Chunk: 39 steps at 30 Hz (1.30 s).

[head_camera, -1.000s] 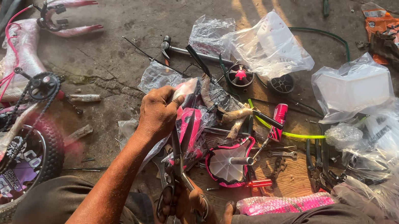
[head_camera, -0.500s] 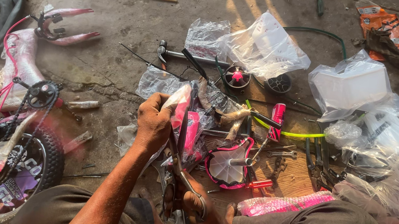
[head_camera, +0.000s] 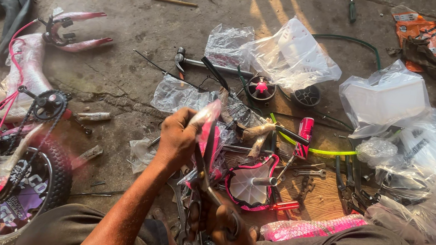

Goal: The person is assembling a pink children's bicycle. They remove protective wrapping from the handlebar, attach pink handlebar grips, and use pliers to secure a cable. The person then unpacks and attaches a pink brake lever to the handlebar.

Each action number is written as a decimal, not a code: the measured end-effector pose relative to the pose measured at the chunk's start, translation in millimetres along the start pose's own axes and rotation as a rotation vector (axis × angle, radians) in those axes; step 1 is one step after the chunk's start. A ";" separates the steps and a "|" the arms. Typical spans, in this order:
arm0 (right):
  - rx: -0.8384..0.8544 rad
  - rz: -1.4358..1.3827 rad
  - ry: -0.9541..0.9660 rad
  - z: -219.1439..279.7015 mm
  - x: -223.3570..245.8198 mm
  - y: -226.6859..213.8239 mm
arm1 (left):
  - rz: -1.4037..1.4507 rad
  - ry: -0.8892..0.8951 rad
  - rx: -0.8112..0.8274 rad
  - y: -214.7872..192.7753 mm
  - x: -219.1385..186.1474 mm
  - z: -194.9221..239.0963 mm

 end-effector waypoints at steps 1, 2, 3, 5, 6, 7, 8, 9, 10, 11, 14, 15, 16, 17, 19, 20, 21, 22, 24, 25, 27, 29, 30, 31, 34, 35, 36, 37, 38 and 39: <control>-0.001 -0.026 -0.061 -2.0 7.5 -1.9 | 0.042 -0.002 0.032 7.7 -1.8 5.1; -0.001 -0.052 -0.122 -3.6 14.4 -4.6 | 0.084 -0.004 0.064 15.6 -3.6 11.7; 0.000 -0.080 -0.184 -4.8 20.0 -7.3 | 0.124 -0.007 0.096 22.4 -4.8 17.2; -0.056 -0.076 -0.209 -8.1 21.2 -16.4 | 0.233 -0.045 0.106 32.2 -3.9 24.8; -0.084 -0.074 -0.221 -9.1 19.6 -21.1 | 0.288 -0.063 0.111 35.2 -2.6 26.5; -0.093 -0.072 -0.250 -8.2 18.4 -25.3 | 0.283 -0.064 0.132 38.6 -1.9 27.5; -0.101 -0.069 -0.279 -6.9 16.5 -29.1 | 0.278 -0.064 0.153 41.4 -1.2 28.1; -0.109 -0.067 -0.307 -5.6 14.4 -32.4 | 0.273 -0.064 0.173 43.0 -0.7 28.5; -0.113 -0.129 -0.310 -4.6 11.1 -36.5 | 0.279 -0.094 0.221 46.1 1.2 29.6; -0.115 -0.189 -0.314 -4.3 9.3 -40.5 | 0.283 -0.122 0.270 48.0 2.2 29.5; -0.209 -0.088 -0.296 -3.0 10.8 -50.9 | 0.223 -0.140 0.363 47.2 0.8 29.2; -0.257 -0.007 -0.283 -1.6 13.3 -54.0 | 0.192 -0.136 0.386 46.4 -0.6 29.7; -0.265 0.045 -0.282 -0.8 16.9 -54.9 | 0.140 -0.145 0.445 46.6 -1.1 31.0; -0.272 0.095 -0.281 -0.6 20.1 -54.9 | 0.086 -0.156 0.504 44.8 -1.3 32.5; -0.286 0.129 -0.266 -1.8 23.4 -54.7 | 0.008 -0.109 0.582 42.5 -8.1 34.4; -0.292 0.113 -0.254 -3.4 23.1 -54.6 | -0.016 -0.052 0.601 40.9 -14.2 34.0; -0.299 0.098 -0.240 -4.1 21.6 -54.5 | -0.038 0.005 0.619 39.6 -19.9 33.6; -0.275 0.084 -0.253 -4.8 21.0 -52.0 | -0.034 -0.013 0.652 37.7 -20.6 33.8; -0.223 0.061 -0.277 -4.7 19.6 -46.5 | -0.023 -0.048 0.711 32.6 -20.5 32.6; -0.235 0.065 -0.271 -5.4 17.8 -46.3 | 0.053 -0.071 0.721 29.7 -20.8 32.1; -0.262 0.070 -0.259 -5.8 17.6 -47.2 | 0.205 -0.117 0.743 26.6 -19.3 32.2; -0.242 0.088 -0.223 -6.5 17.9 -46.6 | 0.101 -0.144 0.721 25.3 -9.9 31.0; -0.232 0.095 -0.205 -6.8 18.3 -46.5 | 0.049 -0.157 0.710 25.6 -4.5 31.0; -0.235 0.074 -0.173 -7.5 16.9 -47.8 | -0.073 -0.114 0.655 23.3 -1.0 27.2; -0.237 0.054 -0.127 -8.4 11.3 -51.4 | -0.273 0.001 0.507 19.5 2.5 15.8; -0.228 0.078 -0.142 -8.5 9.7 -52.5 | -0.236 0.028 0.472 19.8 1.2 12.9; -0.219 0.102 -0.158 -8.1 6.3 -53.7 | -0.198 0.054 0.437 19.6 -1.2 10.9; -0.215 0.046 -0.209 -7.2 5.2 -57.6 | -0.150 0.026 0.532 26.2 -0.9 13.9; -0.210 -0.009 -0.260 -7.5 4.0 -62.5 | -0.102 -0.001 0.626 33.2 -2.7 18.4; -0.207 -0.066 -0.312 -6.8 2.6 -67.9 | -0.054 -0.029 0.723 38.2 -5.7 24.7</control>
Point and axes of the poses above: each hand's wrist, its own z-axis away from the middle knuckle, its own y-axis out of the palm, x = y × z, the point moved 7 cm from there along -z, towards the middle knuckle, and after that the axes turned 10 degrees about y, right-handed, at the moved point
